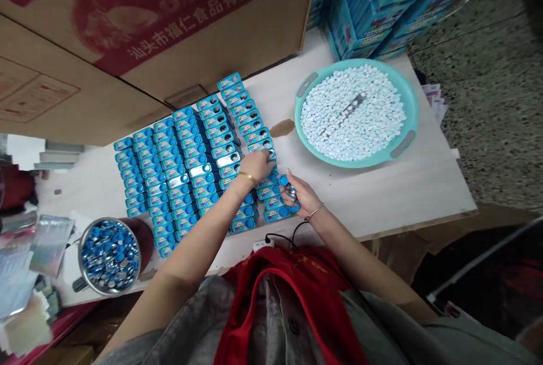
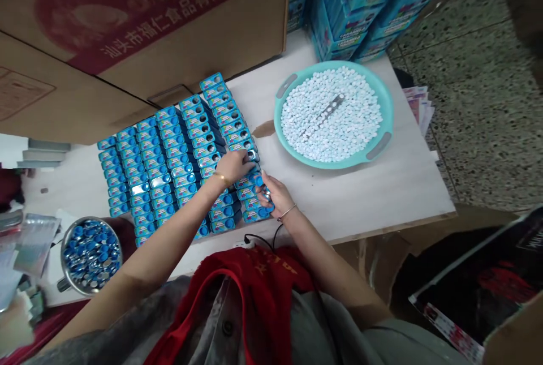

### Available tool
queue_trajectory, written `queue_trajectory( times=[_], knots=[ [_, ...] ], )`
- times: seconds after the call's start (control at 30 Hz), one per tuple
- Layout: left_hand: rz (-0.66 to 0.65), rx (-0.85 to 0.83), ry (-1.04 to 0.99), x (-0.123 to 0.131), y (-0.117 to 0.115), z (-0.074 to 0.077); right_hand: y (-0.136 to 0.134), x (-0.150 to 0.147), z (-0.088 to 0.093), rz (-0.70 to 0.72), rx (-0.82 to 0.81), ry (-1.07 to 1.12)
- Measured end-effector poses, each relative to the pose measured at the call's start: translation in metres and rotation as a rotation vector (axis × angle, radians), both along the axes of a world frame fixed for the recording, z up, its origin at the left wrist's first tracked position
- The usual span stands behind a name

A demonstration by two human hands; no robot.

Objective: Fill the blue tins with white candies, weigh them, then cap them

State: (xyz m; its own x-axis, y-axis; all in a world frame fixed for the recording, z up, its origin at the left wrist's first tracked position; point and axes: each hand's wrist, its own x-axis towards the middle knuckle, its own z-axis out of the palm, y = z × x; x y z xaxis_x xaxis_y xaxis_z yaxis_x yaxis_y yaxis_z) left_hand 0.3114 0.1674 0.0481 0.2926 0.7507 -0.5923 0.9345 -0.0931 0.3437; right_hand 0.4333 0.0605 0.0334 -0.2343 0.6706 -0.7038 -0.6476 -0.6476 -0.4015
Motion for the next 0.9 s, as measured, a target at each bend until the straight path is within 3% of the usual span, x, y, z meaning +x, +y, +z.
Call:
queue_trajectory(
  times=[0.1,0.23,0.43,0.6,0.77,0.9],
  knots=[
    [-0.072,-0.014,-0.269,-0.005,-0.026,0.008,-0.001,-0.002,-0.004,-0.008,-0.029,0.025],
    [0.042,0.071,-0.436,-0.009,-0.042,0.002,0.003,-0.008,-0.008,-0.013,-0.053,0.055],
    [0.205,0.18,-0.137,-0.006,-0.003,-0.017,0.009,-0.001,-0.003,-0.044,0.009,0.082],
    [0.18,0.113,0.096,0.003,0.028,-0.024,0.006,0.007,-0.005,-0.044,0.048,0.04],
    [0.145,0.059,0.216,0.006,0.037,-0.026,0.006,0.002,-0.011,-0.035,0.013,-0.01],
    [0.113,0.099,0.176,0.001,0.024,-0.013,0.006,-0.004,-0.008,0.005,-0.012,-0.026]
  ],
)
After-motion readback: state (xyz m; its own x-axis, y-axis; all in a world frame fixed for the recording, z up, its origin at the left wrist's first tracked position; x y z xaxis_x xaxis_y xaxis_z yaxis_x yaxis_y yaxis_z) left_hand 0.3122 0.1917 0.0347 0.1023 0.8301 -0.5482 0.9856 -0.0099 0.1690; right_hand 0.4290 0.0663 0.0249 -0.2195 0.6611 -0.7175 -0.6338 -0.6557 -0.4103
